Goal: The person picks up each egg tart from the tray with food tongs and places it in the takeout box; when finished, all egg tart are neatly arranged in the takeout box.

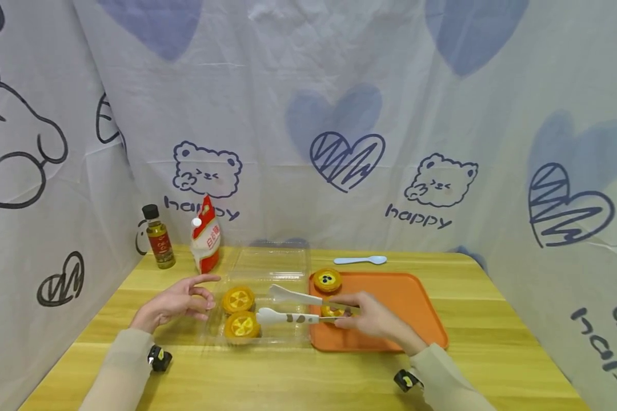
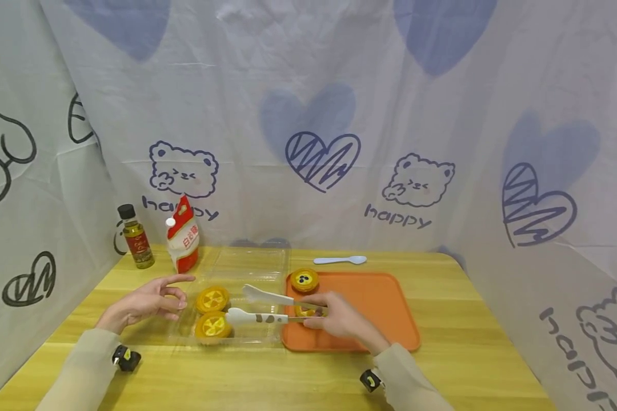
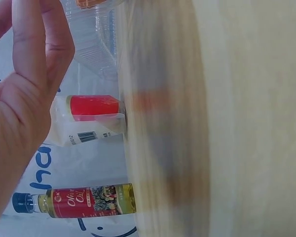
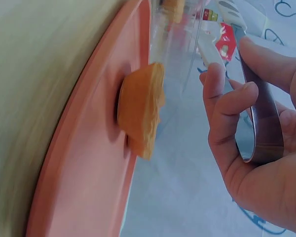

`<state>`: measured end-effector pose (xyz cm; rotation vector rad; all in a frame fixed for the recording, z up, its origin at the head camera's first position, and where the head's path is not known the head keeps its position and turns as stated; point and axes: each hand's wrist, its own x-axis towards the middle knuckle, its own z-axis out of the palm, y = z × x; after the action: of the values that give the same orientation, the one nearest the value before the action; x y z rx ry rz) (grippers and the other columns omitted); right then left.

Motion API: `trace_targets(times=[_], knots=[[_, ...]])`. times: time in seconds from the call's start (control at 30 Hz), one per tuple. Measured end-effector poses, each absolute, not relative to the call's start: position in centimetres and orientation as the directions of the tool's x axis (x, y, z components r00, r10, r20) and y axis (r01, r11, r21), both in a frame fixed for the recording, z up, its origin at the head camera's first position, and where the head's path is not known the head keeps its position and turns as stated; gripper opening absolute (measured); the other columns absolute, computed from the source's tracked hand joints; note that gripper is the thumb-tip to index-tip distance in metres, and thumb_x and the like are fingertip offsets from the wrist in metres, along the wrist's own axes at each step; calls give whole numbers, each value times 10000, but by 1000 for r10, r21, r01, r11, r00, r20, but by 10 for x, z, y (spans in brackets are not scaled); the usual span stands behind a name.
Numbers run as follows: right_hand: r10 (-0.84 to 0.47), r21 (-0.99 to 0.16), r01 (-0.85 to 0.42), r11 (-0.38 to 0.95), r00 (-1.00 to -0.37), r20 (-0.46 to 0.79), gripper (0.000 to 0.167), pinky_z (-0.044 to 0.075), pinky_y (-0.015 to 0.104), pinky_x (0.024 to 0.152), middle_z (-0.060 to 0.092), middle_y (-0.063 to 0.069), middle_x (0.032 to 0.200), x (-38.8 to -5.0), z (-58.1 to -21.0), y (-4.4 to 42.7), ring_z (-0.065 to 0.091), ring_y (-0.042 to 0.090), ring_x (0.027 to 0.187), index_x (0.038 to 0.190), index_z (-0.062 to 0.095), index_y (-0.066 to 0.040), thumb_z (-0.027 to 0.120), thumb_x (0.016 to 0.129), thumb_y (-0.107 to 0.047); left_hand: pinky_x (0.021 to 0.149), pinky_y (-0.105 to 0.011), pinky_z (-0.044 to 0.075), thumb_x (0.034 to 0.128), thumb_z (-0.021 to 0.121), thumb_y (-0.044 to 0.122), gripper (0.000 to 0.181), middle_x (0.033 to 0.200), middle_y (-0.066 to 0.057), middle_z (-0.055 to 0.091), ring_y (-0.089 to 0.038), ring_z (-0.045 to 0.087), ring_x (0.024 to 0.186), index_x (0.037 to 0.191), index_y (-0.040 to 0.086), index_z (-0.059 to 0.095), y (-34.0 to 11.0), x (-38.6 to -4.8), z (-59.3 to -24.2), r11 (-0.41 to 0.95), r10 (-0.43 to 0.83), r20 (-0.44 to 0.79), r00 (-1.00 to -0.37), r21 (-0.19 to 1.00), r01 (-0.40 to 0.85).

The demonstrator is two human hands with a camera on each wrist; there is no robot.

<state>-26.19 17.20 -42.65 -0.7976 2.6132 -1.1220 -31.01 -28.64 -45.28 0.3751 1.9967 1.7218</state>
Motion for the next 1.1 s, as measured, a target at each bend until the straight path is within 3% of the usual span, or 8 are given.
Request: trace_targets(times=[0.1, 0.2, 0.53, 0.83, 1.1], knots=[[-524, -733, -380, 565, -851, 38, 422, 498, 281, 669, 704, 44, 1127, -261, -426, 179, 571, 178, 804, 1319, 632, -165, 699, 904, -198, 774, -369, 620, 881, 659, -18, 806, 989, -77, 562, -219, 658, 881, 1529, -1, 180, -285, -310, -452, 176, 493, -184, -850, 978, -109], [-494, -740, -349, 575, -869, 26, 437, 472, 250, 641, 691, 50, 1053, -260, -426, 186, 549, 162, 781, 1326, 623, -150, 701, 897, -173, 776, -369, 620, 883, 654, -16, 815, 991, -80, 560, -220, 659, 882, 1530, -17, 157, -285, -310, -451, 176, 508, -174, -843, 980, -96], [-472, -775, -329, 540, -880, 45, 462, 485, 282, 714, 659, 104, 1245, -262, -432, 213, 555, 175, 822, 1339, 610, -132, 710, 896, -220, 780, -382, 619, 889, 649, -20, 796, 989, -84, 551, -227, 654, 890, 1529, -9, 175, -286, -310, -452, 172, 501, -170, -849, 981, -95], [-406, -776, -293, 559, -912, 52, 455, 432, 268, 671, 688, 64, 1067, -257, -428, 237, 539, 189, 791, 1311, 630, -122, 729, 881, -234, 762, -369, 623, 891, 653, -12, 808, 991, -93, 548, -230, 659, 888, 1534, -5, 164, -285, -309, -450, 171, 501, -172, -848, 980, -99], [-415, -764, -295, 574, -909, 39, 494, 444, 261, 701, 667, 149, 1170, -257, -430, 261, 542, 160, 797, 1339, 597, -74, 720, 889, -236, 776, -375, 620, 887, 655, -16, 805, 991, -81, 552, -215, 653, 890, 1533, 5, 175, -286, -310, -453, 171, 497, -178, -849, 980, -105]])
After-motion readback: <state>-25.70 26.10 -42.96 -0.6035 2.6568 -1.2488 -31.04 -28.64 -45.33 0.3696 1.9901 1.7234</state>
